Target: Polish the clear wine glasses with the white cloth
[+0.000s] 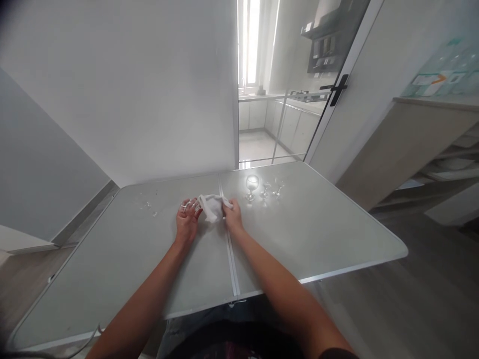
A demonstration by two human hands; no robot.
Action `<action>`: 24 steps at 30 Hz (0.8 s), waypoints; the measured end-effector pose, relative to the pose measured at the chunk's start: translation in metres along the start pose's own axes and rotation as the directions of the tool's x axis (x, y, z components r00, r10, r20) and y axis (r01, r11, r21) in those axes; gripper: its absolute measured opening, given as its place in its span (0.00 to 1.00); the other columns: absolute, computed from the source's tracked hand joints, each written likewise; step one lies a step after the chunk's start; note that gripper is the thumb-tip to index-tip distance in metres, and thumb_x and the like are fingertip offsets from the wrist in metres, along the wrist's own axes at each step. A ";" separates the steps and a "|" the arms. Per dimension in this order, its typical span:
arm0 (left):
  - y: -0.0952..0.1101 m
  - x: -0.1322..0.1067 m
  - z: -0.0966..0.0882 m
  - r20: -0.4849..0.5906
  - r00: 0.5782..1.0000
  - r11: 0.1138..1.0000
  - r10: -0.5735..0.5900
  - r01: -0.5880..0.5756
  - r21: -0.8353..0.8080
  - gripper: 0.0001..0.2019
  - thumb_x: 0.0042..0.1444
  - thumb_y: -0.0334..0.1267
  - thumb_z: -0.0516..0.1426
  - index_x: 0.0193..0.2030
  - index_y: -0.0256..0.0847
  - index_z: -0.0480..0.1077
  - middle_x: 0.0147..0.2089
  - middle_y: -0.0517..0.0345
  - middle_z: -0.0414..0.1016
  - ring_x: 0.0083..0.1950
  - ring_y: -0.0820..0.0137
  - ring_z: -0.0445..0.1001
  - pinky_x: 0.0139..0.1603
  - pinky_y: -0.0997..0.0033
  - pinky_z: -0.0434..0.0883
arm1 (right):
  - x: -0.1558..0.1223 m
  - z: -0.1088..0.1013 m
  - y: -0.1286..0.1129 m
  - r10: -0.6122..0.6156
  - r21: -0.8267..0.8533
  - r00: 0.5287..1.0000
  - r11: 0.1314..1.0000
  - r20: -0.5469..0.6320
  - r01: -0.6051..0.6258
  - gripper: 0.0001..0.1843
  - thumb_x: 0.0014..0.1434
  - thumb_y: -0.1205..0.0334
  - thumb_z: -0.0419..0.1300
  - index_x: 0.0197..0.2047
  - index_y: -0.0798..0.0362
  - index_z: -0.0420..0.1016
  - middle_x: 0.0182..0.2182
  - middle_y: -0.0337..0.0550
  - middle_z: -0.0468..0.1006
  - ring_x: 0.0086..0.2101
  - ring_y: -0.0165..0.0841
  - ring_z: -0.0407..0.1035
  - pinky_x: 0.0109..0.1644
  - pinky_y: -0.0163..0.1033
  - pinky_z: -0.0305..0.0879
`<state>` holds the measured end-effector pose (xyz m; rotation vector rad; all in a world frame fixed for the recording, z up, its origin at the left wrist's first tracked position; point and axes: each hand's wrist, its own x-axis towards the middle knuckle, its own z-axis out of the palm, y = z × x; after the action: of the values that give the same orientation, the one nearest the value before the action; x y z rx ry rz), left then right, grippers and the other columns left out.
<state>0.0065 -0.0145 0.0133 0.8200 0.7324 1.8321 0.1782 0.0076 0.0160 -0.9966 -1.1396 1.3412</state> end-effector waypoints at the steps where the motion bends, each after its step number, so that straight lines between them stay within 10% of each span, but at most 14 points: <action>1: -0.001 -0.001 0.003 -0.005 1.000 1.000 0.020 -0.020 0.023 0.25 0.47 0.38 0.71 0.51 0.46 0.68 0.53 0.54 0.75 0.52 0.69 0.77 0.55 0.67 0.72 | -0.002 0.005 0.002 0.028 0.062 0.999 0.998 0.037 -0.030 0.20 0.57 0.42 0.57 0.33 0.47 0.54 0.27 0.32 0.58 0.28 0.28 0.55 0.31 0.31 0.56; 8: -0.007 -0.002 0.007 -0.003 1.000 0.992 0.025 -0.025 0.124 0.29 0.43 0.39 0.73 0.51 0.45 0.68 0.51 0.55 0.76 0.52 0.68 0.77 0.59 0.66 0.69 | -0.007 0.017 0.005 0.013 0.145 0.999 0.989 0.032 -0.017 0.23 0.52 0.47 0.66 0.30 0.48 0.54 0.24 0.29 0.56 0.25 0.26 0.51 0.28 0.30 0.51; 17: -0.014 -0.014 0.012 0.090 0.993 0.880 -0.079 0.027 0.474 0.19 0.42 0.42 0.72 0.42 0.40 0.77 0.38 0.57 0.79 0.37 0.70 0.76 0.42 0.72 0.71 | -0.007 0.018 0.016 0.006 0.132 1.000 0.991 0.023 -0.009 0.19 0.50 0.52 0.66 0.30 0.48 0.57 0.23 0.28 0.59 0.24 0.26 0.52 0.26 0.32 0.49; 24: -0.015 -0.007 0.005 -0.034 0.999 0.924 0.025 -0.011 0.383 0.14 0.49 0.45 0.69 0.37 0.38 0.79 0.37 0.54 0.81 0.38 0.68 0.76 0.44 0.68 0.72 | 0.000 0.002 0.004 0.002 0.030 0.979 1.000 -0.202 0.004 0.19 0.57 0.42 0.60 0.33 0.48 0.60 0.26 0.32 0.61 0.27 0.29 0.56 0.30 0.34 0.53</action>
<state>0.0208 -0.0153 0.0035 1.0460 1.1350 1.7479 0.1754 0.0075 0.0121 -1.0839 -0.9631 1.2224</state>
